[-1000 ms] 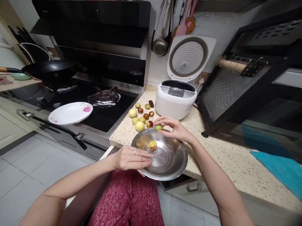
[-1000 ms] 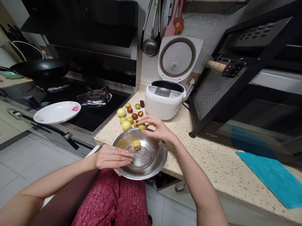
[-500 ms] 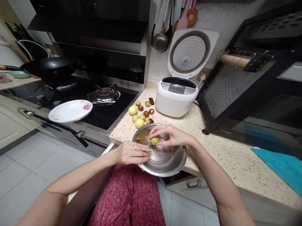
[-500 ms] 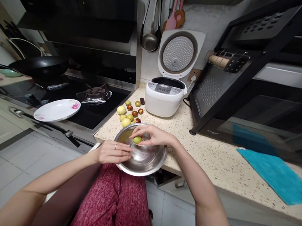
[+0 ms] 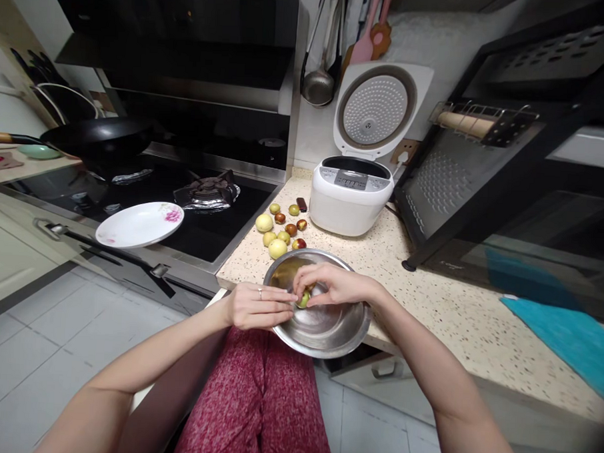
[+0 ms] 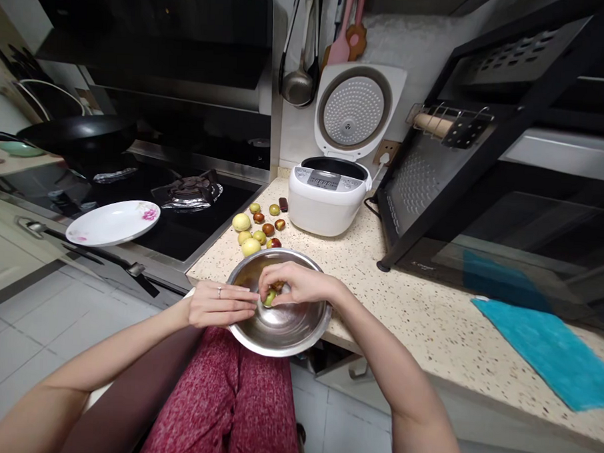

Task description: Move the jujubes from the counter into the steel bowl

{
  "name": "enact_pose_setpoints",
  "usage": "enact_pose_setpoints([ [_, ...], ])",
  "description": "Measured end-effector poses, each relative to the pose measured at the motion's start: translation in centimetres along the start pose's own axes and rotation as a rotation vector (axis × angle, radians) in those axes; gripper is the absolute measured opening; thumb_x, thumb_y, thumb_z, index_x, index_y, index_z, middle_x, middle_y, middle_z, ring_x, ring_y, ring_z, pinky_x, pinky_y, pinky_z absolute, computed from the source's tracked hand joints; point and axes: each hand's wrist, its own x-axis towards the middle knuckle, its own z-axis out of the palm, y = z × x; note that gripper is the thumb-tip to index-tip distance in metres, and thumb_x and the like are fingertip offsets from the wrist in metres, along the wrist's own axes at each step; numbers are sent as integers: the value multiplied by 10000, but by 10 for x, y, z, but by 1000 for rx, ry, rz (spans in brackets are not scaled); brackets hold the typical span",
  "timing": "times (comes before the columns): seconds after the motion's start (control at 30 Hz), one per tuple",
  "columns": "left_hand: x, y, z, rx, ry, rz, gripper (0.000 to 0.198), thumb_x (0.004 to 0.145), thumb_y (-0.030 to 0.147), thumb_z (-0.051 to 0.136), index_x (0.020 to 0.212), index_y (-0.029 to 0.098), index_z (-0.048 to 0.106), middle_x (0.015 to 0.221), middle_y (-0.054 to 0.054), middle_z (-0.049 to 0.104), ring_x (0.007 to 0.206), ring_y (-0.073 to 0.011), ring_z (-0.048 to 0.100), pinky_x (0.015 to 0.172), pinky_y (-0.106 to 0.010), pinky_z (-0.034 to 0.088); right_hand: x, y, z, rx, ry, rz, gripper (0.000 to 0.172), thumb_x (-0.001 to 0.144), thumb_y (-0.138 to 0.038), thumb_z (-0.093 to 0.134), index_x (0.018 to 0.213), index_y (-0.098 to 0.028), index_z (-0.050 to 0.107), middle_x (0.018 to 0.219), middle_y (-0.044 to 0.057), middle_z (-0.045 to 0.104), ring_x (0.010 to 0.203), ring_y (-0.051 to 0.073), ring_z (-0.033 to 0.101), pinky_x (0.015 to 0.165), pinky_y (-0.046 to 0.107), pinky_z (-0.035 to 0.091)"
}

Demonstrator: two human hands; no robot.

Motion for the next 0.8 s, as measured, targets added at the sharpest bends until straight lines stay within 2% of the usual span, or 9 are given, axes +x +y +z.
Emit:
enact_pose_setpoints([
  [0.17,0,0,0,-26,-19,-39,200,1023,158,575,1053,178,772,1090,-25,817,1189,-169,726,1094,-278,587,0,-3,0,-6,2,3,109,917,-191,733,1025,-188,744,1096,56,706,1015,173,666,938,344,544],
  [0.27,0,-1,0,-23,-24,-33,198,1022,156,576,1048,170,772,1088,-29,818,1177,-165,734,1099,-275,583,1,-5,-3,19,65,-27,134,907,-229,753,1037,-196,752,1095,54,722,1024,181,679,943,362,553],
  [0.37,-1,-1,0,-26,-10,-31,176,1011,158,594,1065,162,762,1066,-37,821,1121,-155,760,1101,-281,582,-1,-3,-9,-2,276,-34,126,923,-269,737,1034,-213,760,1083,50,743,1024,194,696,965,398,557],
  [0.5,0,0,0,48,31,26,203,1022,156,563,993,139,763,940,-43,827,980,-141,797,1079,-280,601,-6,12,-19,-154,697,41,131,964,-296,676,1013,-215,768,1039,61,764,1007,215,710,979,417,554],
  [0.6,0,1,2,99,59,81,190,1001,132,583,955,107,766,895,-56,823,934,-143,802,1084,-270,598,-9,29,-24,-254,879,105,157,976,-302,650,1009,-209,771,1035,74,770,996,222,715,959,406,564],
  [0.7,-4,1,8,117,125,110,186,994,130,589,948,123,769,915,-48,824,967,-148,798,1087,-269,599,-8,48,-25,-280,897,150,190,982,-304,634,1069,-209,773,1096,91,769,1046,233,711,983,419,560],
  [0.8,-9,1,15,121,156,113,192,1013,189,584,969,172,771,959,-24,827,1023,-141,789,1105,-263,582,-5,65,-23,-259,830,171,246,986,-312,630,1176,-221,758,1204,105,750,1134,245,693,1050,454,531],
])
